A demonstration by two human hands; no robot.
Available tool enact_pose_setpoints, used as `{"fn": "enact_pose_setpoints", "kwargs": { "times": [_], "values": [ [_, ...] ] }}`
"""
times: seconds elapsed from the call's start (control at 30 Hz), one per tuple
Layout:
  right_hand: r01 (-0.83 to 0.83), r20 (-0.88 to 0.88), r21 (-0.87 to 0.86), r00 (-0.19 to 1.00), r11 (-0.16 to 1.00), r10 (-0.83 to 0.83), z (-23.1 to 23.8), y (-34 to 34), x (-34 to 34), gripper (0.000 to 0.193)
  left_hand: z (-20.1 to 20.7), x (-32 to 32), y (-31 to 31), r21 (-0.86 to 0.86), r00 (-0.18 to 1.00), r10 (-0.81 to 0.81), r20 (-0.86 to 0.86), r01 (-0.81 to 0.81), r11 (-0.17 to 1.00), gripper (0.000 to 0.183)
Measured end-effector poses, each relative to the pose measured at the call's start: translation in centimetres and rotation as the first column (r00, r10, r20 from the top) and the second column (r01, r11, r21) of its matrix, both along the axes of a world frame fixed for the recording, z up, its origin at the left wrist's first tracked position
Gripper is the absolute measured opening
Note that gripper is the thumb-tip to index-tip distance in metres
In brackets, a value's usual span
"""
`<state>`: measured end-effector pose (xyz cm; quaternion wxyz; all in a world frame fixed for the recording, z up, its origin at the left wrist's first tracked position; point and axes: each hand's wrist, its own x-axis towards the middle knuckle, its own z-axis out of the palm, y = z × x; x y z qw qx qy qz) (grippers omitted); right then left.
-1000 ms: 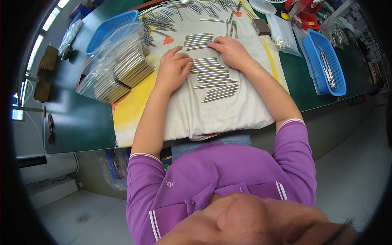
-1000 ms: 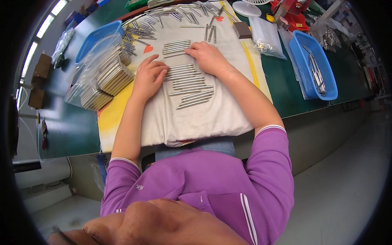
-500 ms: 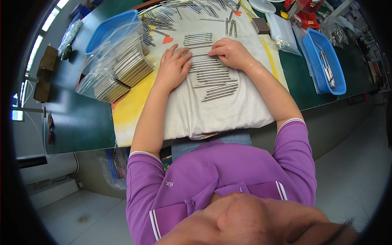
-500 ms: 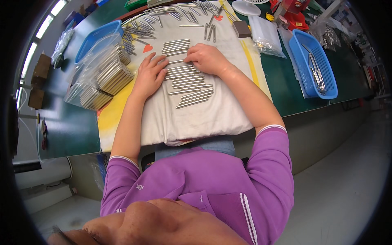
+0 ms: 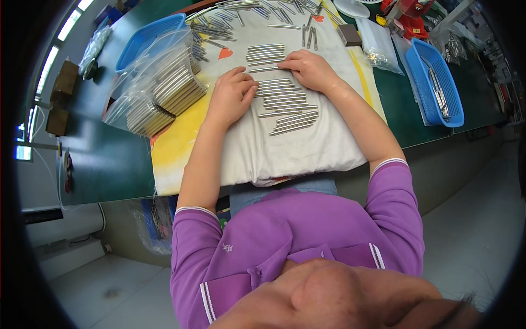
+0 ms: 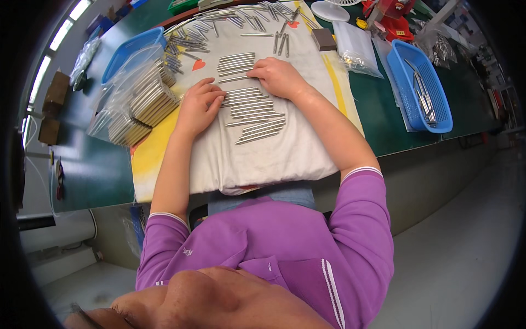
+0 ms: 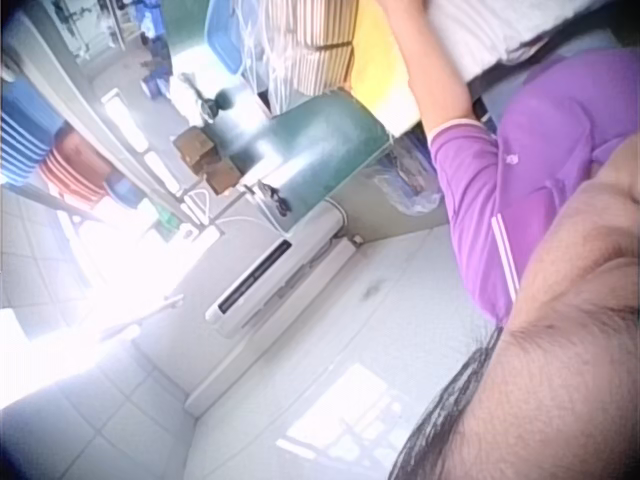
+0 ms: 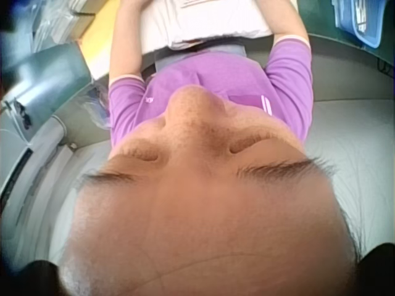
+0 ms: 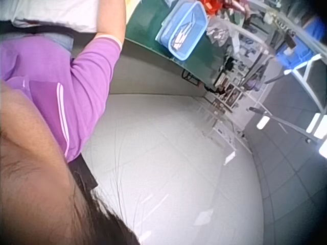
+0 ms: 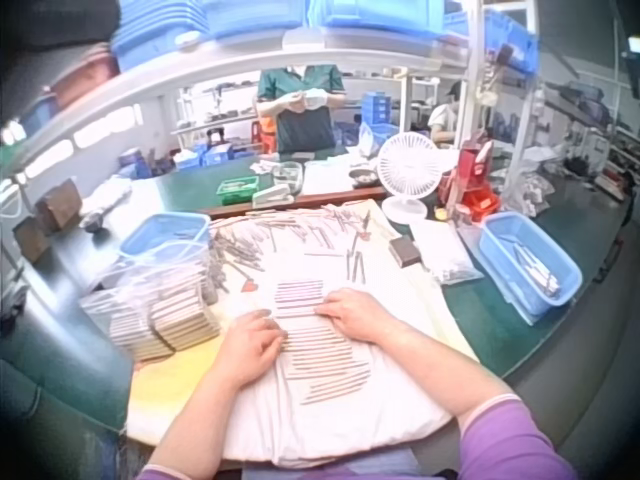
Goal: The person bundles metal pins by hand, arranges the pins into rows on a cloth, and aligns individual pins against each other using a small block.
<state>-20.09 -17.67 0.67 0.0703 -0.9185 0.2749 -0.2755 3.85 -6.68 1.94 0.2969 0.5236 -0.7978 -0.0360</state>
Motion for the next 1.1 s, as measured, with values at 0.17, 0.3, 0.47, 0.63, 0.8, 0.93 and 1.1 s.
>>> {"fn": "enact_pose_setpoints", "kwargs": {
  "times": [0.17,0.3,0.47,0.63,0.8,0.93,1.1],
  "values": [
    [0.030,0.028,-0.022,0.999,0.999,-0.030,-0.1,0.0,0.0,0.027,-0.4,-0.3,0.9,-0.014,0.998,0.004,0.056,-0.003,1.000,0.019],
    [0.021,0.045,0.016,0.999,1.000,-0.022,1.0,0.6,-0.5,0.025,-1.2,-0.2,1.0,-0.020,0.996,0.041,0.078,-0.040,0.999,0.029],
    [-0.007,-0.019,0.098,1.000,0.995,0.009,1.4,2.9,-1.4,0.031,-1.8,0.0,0.8,-0.008,0.994,0.051,0.098,-0.051,0.999,0.033],
    [0.015,-0.019,0.098,1.000,0.995,-0.013,0.4,2.9,-1.3,0.031,-2.2,-0.2,0.6,-0.033,0.995,0.060,0.082,-0.058,0.998,0.037],
    [0.041,-0.050,0.077,0.998,0.996,-0.038,-0.1,2.6,-1.1,0.035,-2.1,0.1,0.6,-0.020,0.996,0.077,0.051,-0.076,0.997,0.038],
    [0.045,-0.052,0.078,0.998,0.996,-0.041,0.0,2.7,-1.0,0.036,-1.9,0.1,0.9,0.006,0.995,0.073,0.065,-0.073,0.997,0.038],
    [0.093,-0.077,0.041,0.993,0.995,-0.090,-0.2,2.4,-0.7,0.036,-2.2,0.1,0.7,-0.007,0.995,0.070,0.069,-0.069,0.998,0.039]
  ]
}}
